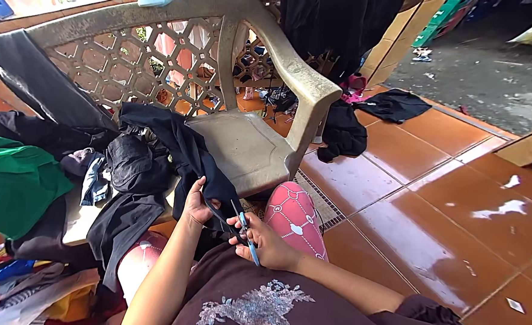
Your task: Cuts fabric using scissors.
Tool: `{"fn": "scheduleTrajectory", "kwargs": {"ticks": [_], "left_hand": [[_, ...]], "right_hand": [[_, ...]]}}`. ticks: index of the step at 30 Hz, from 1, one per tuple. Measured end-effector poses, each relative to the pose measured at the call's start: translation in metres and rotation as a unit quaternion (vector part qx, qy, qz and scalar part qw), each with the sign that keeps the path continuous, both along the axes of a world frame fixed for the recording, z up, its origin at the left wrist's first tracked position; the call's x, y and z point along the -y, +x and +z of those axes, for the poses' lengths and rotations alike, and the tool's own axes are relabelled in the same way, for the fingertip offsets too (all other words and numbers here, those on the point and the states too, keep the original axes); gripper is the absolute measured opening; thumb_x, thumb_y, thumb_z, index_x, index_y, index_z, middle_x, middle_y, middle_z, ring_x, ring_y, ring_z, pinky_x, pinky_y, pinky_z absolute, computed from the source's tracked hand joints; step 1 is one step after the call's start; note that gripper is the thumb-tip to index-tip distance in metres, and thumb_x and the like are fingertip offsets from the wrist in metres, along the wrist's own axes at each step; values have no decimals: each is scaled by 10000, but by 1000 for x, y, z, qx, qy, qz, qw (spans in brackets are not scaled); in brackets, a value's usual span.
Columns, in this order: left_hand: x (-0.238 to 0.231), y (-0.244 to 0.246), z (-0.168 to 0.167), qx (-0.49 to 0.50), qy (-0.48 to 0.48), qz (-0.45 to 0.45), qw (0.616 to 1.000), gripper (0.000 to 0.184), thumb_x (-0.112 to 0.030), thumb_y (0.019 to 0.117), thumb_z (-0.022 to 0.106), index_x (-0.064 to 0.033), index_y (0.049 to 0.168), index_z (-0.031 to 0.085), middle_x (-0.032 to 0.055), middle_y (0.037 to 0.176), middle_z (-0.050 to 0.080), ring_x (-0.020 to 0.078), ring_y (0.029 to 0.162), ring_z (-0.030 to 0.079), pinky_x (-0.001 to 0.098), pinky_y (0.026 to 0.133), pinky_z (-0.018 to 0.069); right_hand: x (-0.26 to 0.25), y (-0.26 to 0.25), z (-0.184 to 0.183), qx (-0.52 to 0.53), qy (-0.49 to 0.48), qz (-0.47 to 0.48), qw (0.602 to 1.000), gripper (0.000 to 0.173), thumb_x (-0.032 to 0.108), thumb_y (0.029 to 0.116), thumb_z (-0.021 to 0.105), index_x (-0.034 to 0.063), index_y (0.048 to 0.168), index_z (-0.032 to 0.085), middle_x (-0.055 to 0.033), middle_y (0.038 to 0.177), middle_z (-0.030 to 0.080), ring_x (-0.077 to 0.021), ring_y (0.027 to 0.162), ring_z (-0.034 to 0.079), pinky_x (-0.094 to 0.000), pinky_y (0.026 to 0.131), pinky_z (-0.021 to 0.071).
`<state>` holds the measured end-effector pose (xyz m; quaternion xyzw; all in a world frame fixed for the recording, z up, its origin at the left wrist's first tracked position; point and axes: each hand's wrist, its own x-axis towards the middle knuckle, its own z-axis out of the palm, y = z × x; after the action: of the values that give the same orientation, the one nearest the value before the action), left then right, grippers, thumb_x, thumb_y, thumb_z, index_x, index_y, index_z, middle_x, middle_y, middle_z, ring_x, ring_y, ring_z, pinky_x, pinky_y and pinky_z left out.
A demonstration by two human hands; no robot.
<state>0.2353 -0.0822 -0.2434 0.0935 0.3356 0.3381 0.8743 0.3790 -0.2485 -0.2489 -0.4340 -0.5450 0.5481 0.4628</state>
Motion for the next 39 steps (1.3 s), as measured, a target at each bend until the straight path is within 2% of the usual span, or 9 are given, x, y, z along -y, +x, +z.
{"fn": "scheduleTrajectory", "kwargs": {"ticks": [6, 10, 14, 18, 23, 28, 33, 36, 39], "left_hand": [[2, 8, 0, -71, 13, 40, 997, 185, -126, 1065, 340, -80, 1159, 492, 114, 921, 646, 188, 767, 678, 321, 685, 592], [2, 5, 5, -39, 91, 7, 995, 339, -8, 1017, 331, -148, 1309, 433, 90, 912, 660, 152, 697, 688, 276, 583, 590], [-2, 1, 8, -14, 143, -57, 988, 302, -2, 1025, 334, -163, 1263, 426, 75, 817, 663, 132, 599, 666, 243, 520, 569], [-8, -12, 8, 28, 221, -113, 968, 281, -7, 1029, 363, -135, 1263, 453, 86, 919, 709, 154, 708, 709, 274, 635, 606], [-8, -21, 12, -57, 185, -19, 981, 158, -53, 1081, 403, -73, 1186, 518, 98, 904, 713, 175, 772, 724, 320, 735, 618], [-6, -3, 10, -174, 64, 124, 975, 38, -72, 1053, 516, -93, 1054, 484, 5, 715, 528, 56, 518, 524, 175, 518, 509], [-8, 7, 4, -146, 104, 135, 974, 120, -37, 1067, 458, -74, 1181, 465, 61, 893, 587, 144, 738, 619, 307, 746, 567], [-9, 4, 4, -118, 119, 136, 976, 185, 59, 1026, 436, -60, 1149, 508, 67, 881, 620, 149, 725, 636, 310, 736, 577], [-5, -1, 7, -84, 90, 61, 991, 167, -42, 1048, 384, -73, 1102, 540, 61, 838, 624, 153, 711, 645, 311, 727, 580]], "right_hand": [[-19, 0, -12, 82, 98, -205, 970, 583, 80, 865, 730, -110, 1336, 444, -193, 1316, 604, -132, 1038, 689, -278, 851, 594], [-65, 22, -7, 130, 73, -348, 925, 604, 127, 895, 741, -131, 1355, 447, -264, 1298, 591, -241, 1142, 621, -332, 953, 525], [-119, 31, -4, -9, -85, -342, 936, 564, 148, 967, 708, -62, 1380, 387, -204, 1329, 550, -181, 1151, 581, -306, 950, 497], [-143, 23, -5, -105, -193, -229, 948, 511, 110, 988, 665, 34, 1380, 347, -135, 1148, 583, -168, 926, 630, -328, 747, 555], [-155, 17, 2, -91, -145, -246, 954, 407, -89, 887, 671, -17, 1242, 487, -130, 1056, 580, -158, 893, 601, -304, 771, 533], [-164, 33, 18, 1, -71, -328, 942, 462, -86, 859, 720, -62, 1255, 483, -176, 1070, 582, -196, 940, 591, -339, 833, 515], [-162, 45, 23, 88, -32, -352, 931, 412, -57, 846, 753, -47, 1194, 531, -170, 998, 613, -210, 876, 605, -385, 799, 519], [-158, 50, 20, 104, -8, -362, 926, 378, -48, 846, 757, -46, 1159, 547, -161, 985, 616, -200, 864, 604, -379, 791, 519], [-154, 48, 22, 101, 7, -364, 926, 356, -51, 856, 748, -50, 1143, 538, -141, 967, 607, -164, 841, 596, -346, 776, 518]]}}
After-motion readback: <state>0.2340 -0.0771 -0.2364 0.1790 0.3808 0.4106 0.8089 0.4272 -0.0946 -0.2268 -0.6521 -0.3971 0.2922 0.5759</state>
